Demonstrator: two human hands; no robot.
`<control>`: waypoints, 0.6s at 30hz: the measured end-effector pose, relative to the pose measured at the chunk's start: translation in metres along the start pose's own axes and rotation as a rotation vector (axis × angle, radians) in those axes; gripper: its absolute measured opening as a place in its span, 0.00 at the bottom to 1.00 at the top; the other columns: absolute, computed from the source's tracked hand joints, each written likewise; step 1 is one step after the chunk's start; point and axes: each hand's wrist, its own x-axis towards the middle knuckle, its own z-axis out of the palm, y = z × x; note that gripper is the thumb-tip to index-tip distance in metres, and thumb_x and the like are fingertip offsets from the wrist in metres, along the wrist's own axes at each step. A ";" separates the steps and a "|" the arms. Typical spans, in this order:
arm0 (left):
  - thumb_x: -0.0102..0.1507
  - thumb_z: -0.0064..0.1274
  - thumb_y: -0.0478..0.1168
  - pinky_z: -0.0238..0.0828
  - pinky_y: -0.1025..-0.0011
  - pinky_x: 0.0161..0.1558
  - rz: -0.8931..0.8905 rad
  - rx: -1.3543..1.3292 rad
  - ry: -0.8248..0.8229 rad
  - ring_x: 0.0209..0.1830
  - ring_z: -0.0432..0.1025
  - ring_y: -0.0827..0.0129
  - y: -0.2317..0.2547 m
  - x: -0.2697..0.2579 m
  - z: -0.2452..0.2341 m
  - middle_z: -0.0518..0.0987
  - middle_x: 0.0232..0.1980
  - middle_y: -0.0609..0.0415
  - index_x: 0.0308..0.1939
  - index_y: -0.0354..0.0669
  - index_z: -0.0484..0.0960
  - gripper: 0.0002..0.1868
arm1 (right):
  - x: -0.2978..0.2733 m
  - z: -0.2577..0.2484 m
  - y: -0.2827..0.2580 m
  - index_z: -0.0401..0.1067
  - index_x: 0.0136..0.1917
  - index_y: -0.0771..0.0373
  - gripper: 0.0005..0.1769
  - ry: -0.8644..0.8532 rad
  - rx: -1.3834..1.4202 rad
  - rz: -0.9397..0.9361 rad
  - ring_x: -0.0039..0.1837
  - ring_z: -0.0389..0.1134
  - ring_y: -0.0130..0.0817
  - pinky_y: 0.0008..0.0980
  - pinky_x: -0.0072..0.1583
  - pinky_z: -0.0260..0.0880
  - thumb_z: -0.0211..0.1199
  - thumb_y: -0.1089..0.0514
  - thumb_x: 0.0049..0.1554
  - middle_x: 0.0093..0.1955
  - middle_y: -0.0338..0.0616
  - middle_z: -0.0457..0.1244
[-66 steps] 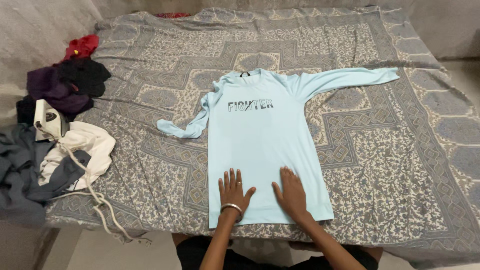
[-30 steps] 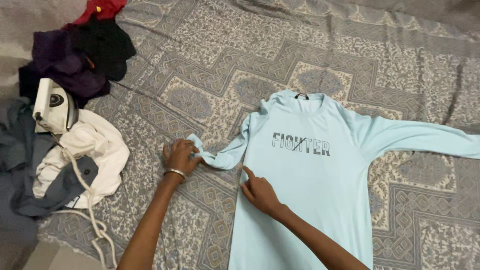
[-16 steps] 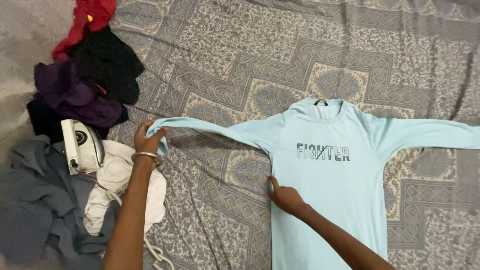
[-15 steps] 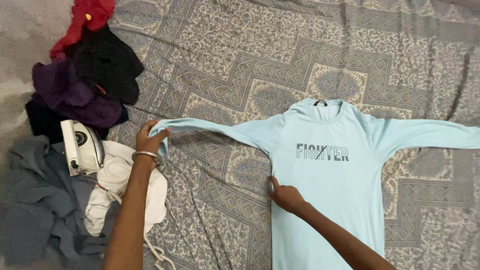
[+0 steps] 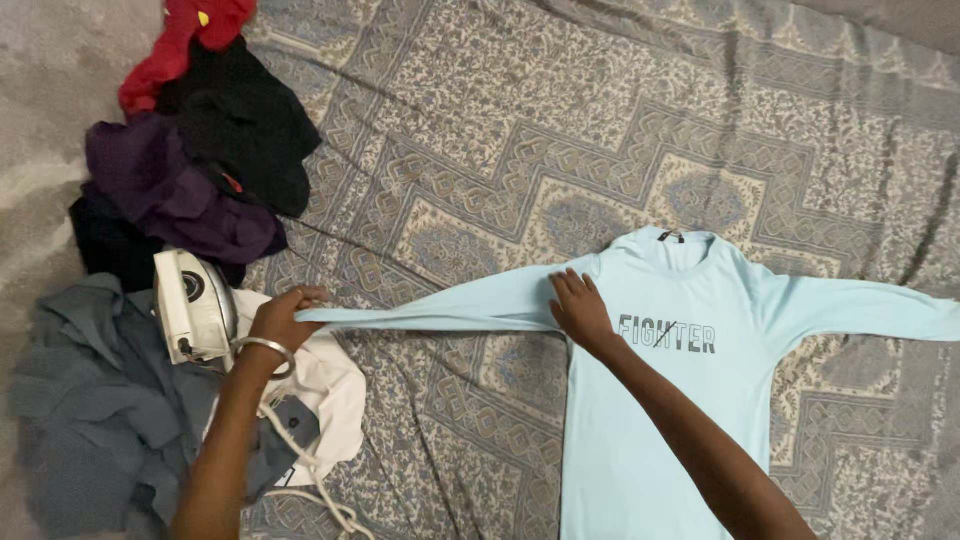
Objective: The person lays a light blue long-sleeved shirt flat on a patterned bedspread and smooths it out by hand. They then use a white electric iron to press the shirt, moving the iron systematically across the body and sleeves to remove wrinkles.
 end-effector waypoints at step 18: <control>0.70 0.50 0.66 0.73 0.53 0.49 -0.232 0.627 0.304 0.50 0.75 0.53 -0.090 -0.035 0.076 0.84 0.49 0.50 0.49 0.49 0.87 0.26 | 0.115 0.061 0.037 0.79 0.53 0.44 0.13 -0.859 0.061 0.125 0.61 0.70 0.34 0.58 0.67 0.57 0.60 0.42 0.60 0.56 0.28 0.72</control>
